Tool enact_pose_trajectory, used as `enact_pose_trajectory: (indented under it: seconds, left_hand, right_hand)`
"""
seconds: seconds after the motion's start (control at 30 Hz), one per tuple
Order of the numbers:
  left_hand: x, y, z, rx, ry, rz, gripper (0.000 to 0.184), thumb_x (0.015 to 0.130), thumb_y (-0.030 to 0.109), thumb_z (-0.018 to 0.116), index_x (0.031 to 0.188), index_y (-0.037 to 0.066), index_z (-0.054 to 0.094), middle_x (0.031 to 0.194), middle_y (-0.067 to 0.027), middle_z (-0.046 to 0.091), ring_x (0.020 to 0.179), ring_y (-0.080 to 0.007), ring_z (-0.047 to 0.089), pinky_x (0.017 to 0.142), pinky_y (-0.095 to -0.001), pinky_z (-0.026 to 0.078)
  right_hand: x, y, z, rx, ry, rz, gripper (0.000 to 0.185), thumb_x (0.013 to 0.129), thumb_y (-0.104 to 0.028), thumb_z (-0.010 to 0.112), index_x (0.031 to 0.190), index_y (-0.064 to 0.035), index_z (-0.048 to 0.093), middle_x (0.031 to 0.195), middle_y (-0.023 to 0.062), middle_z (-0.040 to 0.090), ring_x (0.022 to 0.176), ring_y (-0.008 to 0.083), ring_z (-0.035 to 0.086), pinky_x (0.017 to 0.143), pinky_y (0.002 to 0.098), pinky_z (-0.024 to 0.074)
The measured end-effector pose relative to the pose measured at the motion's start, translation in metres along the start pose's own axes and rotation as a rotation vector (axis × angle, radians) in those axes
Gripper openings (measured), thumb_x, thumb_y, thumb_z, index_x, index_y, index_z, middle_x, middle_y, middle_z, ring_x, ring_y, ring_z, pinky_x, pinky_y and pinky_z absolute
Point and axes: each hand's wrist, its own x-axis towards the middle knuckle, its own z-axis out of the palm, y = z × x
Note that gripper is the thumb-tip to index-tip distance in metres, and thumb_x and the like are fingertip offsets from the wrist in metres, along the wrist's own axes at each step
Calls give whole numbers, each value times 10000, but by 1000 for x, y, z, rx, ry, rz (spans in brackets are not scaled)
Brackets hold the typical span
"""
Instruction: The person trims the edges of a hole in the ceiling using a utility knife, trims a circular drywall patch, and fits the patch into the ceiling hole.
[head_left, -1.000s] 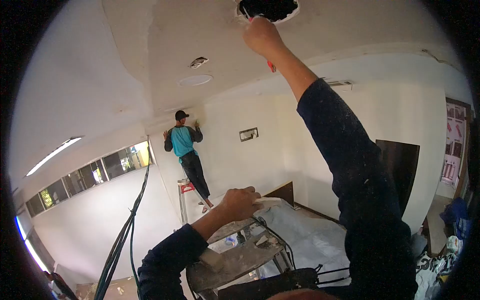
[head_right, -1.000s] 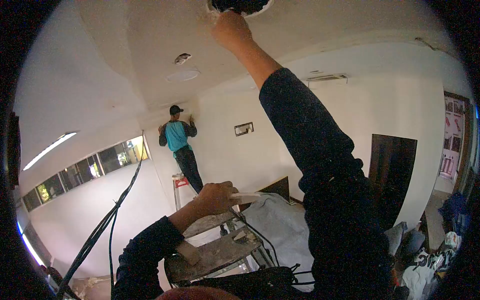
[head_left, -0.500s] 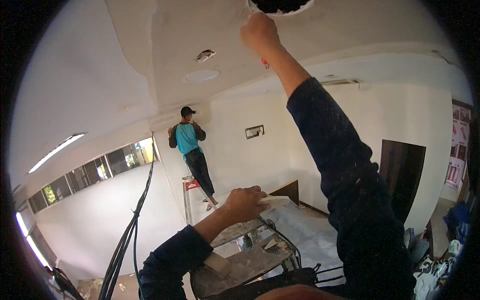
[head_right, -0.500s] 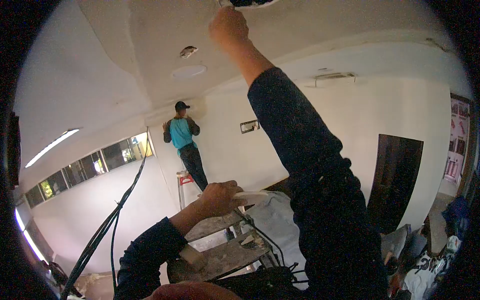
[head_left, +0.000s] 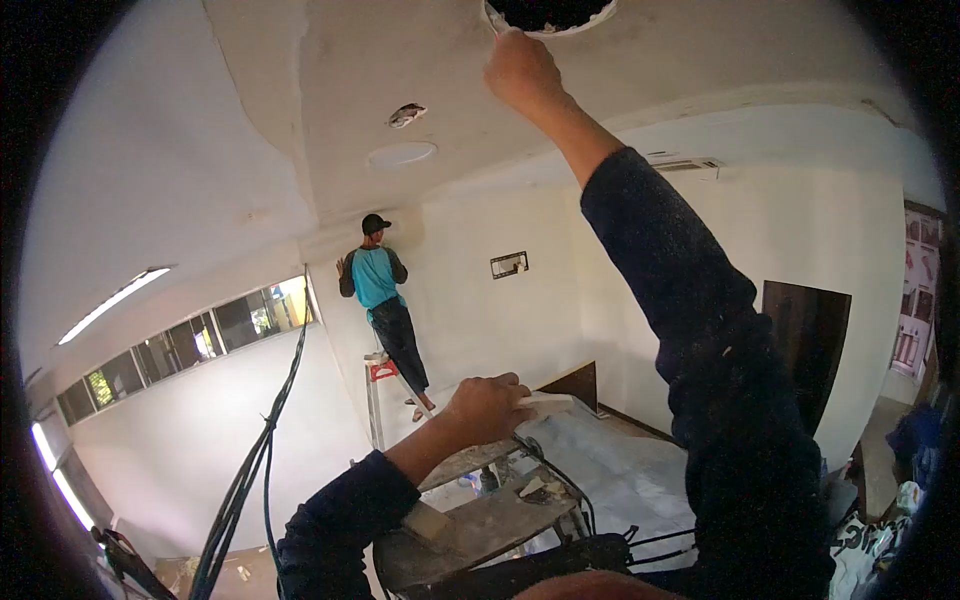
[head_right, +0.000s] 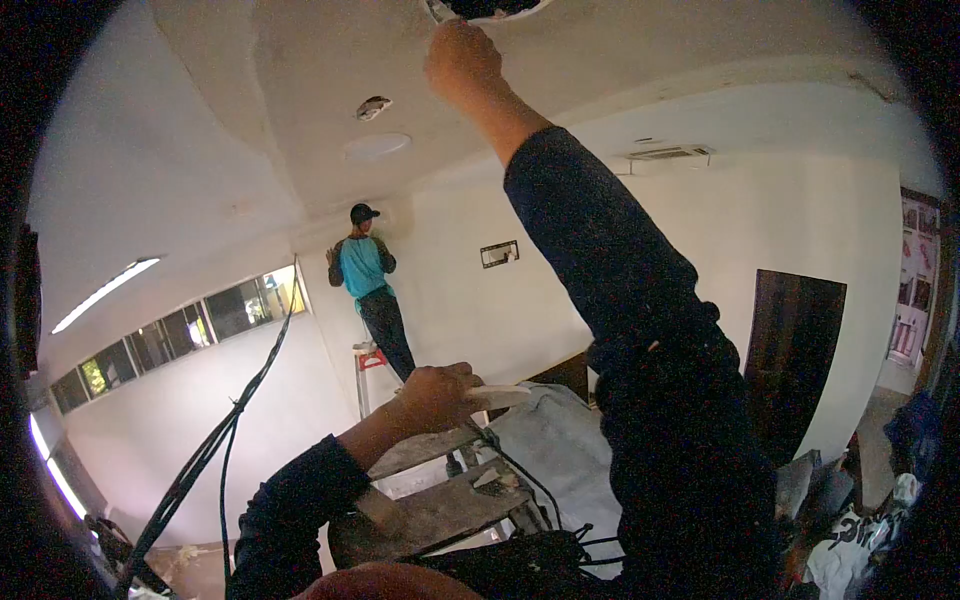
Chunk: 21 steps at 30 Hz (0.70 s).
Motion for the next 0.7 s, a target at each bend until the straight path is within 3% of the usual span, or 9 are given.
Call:
enact_pose_trajectory:
  seconds: [0.07,0.17,0.27,0.33,0.37,0.7]
  left_hand:
    - [4,-6,8,57,87,123,378,920,409,576,1083,80,662,1009,-110,636,872,-329,676,765,-454,548]
    - [-2,8,-4,60,51,-22,379,918,408,576,1096,83,656,1011,-107,636,884,-325,675,774,-451,550]
    - [0,5,-6,7,-9,-26,450,940,475,540,1126,84,662,1077,-127,635,946,-328,668,811,-455,558]
    - [-1,5,-8,21,-4,-22,457,940,477,540,1119,75,664,1070,-129,638,953,-328,666,816,-454,556]
    - [0,5,-8,20,-10,-23,464,941,479,540,1113,67,665,1062,-130,641,959,-327,664,821,-453,554]
    - [-4,1,-4,11,42,5,441,928,483,571,1034,73,693,1055,-128,651,897,-324,677,770,-436,564]
  right_hand:
    - [1,9,-2,-9,-44,-52,271,900,-179,501,863,49,644,891,308,665,921,440,660,808,530,521]
    - [-1,22,-6,-22,-169,-118,237,882,-156,526,875,54,636,882,312,662,876,442,661,794,517,527]
    - [2,28,-14,-37,-211,-192,217,870,-141,542,882,57,631,876,315,660,846,443,661,785,509,530]
    - [-21,30,-10,-13,14,42,243,869,-156,555,924,73,616,876,319,658,854,450,660,783,516,529]
    - [-18,26,-9,-15,21,34,243,869,-156,555,924,73,616,876,319,658,854,450,660,783,516,529]
    - [4,17,-3,-132,-141,-22,218,849,-120,556,958,55,627,924,299,670,887,450,666,803,510,541]
